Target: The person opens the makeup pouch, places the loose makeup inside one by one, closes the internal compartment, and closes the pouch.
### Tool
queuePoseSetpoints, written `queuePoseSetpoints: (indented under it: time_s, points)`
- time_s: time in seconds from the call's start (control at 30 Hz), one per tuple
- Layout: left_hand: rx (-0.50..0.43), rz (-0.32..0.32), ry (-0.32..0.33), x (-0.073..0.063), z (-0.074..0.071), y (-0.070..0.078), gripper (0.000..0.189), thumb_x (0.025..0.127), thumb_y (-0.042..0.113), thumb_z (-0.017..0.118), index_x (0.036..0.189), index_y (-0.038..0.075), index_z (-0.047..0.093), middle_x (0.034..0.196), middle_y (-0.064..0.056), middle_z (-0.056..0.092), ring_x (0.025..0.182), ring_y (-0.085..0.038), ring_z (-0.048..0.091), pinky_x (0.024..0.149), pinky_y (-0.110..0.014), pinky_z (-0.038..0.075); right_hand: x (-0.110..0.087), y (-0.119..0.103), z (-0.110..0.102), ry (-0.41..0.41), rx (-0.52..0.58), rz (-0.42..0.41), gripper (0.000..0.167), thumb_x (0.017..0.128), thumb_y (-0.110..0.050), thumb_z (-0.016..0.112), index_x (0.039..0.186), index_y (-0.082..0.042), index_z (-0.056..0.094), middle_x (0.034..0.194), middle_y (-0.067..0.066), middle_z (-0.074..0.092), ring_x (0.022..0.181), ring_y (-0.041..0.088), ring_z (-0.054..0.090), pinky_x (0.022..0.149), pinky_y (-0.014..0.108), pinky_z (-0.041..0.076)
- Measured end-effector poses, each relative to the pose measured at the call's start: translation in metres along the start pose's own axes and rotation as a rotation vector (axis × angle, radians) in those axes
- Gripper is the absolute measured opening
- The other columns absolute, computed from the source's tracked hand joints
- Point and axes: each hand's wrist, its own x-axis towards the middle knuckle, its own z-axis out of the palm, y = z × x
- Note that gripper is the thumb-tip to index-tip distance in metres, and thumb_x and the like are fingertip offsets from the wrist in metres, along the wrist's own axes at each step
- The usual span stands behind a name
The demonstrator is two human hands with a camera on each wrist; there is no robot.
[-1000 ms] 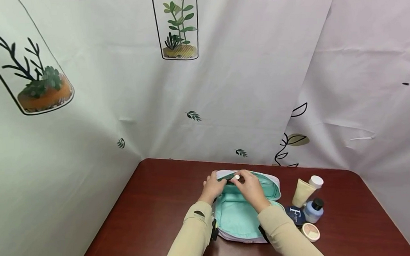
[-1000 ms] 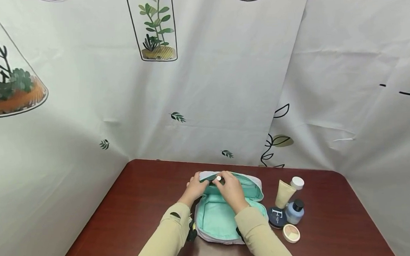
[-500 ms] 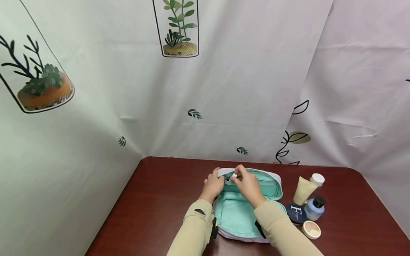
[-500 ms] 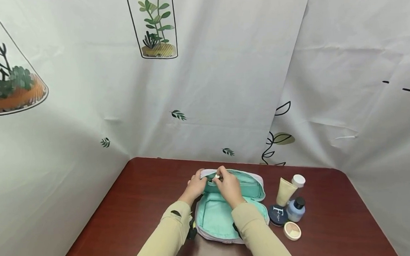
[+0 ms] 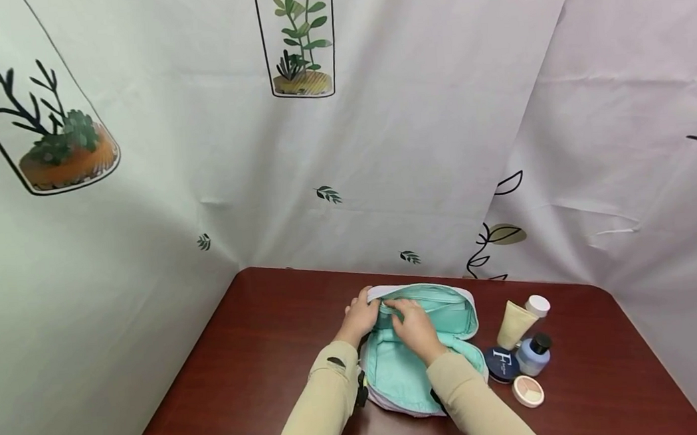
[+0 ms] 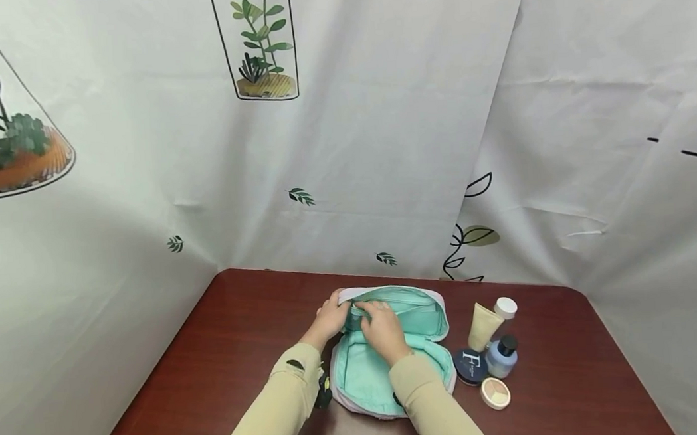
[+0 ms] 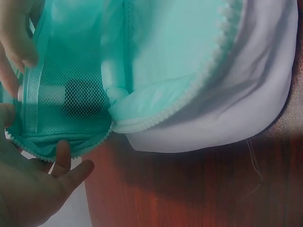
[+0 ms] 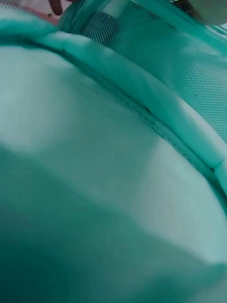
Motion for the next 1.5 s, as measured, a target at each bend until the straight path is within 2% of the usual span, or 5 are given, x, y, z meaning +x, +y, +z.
queuePoseSetpoints:
  time_s: [0.2,0.53,0.87,1.13,1.5]
  points:
    - [-0.012,0.026,0.005,0.003,0.003,-0.002,0.048,0.099,0.032,0.037,0.143,0.015,0.033,0.137,-0.019,0.036,0.121,-0.039,0.032,0.092,-0.054,0.032,-0.010,0.004,0.000,-0.073,-0.156,-0.106,0.052,0.082,-0.009,0.061,0.133,-0.012,0.051,0.120,0.008,0.058,0.112,0.029,0.048,0.094,0.053,0.029]
    - [-0.027,0.038,0.022,-0.001,0.003,-0.002,0.051,0.096,0.029,0.046,0.142,0.013,0.034,0.135,-0.020,0.037,0.118,-0.040,0.033,0.090,-0.055,0.034,-0.009,0.003,-0.016,-0.313,-0.065,-0.061,0.066,0.085,-0.008,0.060,0.144,-0.010,0.031,0.135,0.010,0.049,0.127,0.033,0.036,0.105,0.054,0.011]
    - [-0.012,0.032,0.040,-0.003,0.001,-0.004,0.053,0.095,0.032,0.048,0.141,0.009,0.034,0.134,-0.019,0.039,0.121,-0.039,0.037,0.092,-0.054,0.034,-0.020,0.021,-0.097,-0.222,0.205,-0.039,0.021,0.094,-0.008,0.052,0.109,-0.005,0.066,0.095,0.007,0.068,0.081,0.019,0.065,0.068,0.031,0.050]
    - [-0.051,0.018,-0.011,-0.004,0.000,-0.008,0.054,0.098,0.030,0.042,0.143,0.006,0.027,0.137,-0.023,0.033,0.119,-0.038,0.043,0.092,-0.053,0.036,-0.055,0.066,-0.134,-0.325,-0.176,0.079,0.028,0.076,0.009,0.057,0.099,-0.003,0.067,0.095,0.005,0.064,0.086,0.020,0.060,0.071,0.037,0.048]
    - [-0.049,0.022,-0.007,-0.007,0.002,-0.006,0.053,0.098,0.031,0.042,0.142,0.007,0.027,0.135,-0.021,0.035,0.106,-0.032,0.048,0.085,-0.050,0.041,-0.099,0.093,-0.106,-0.373,-0.567,-0.122,0.048,0.073,0.012,0.066,0.119,0.008,0.052,0.114,0.031,0.052,0.106,0.045,0.050,0.081,0.054,0.043]
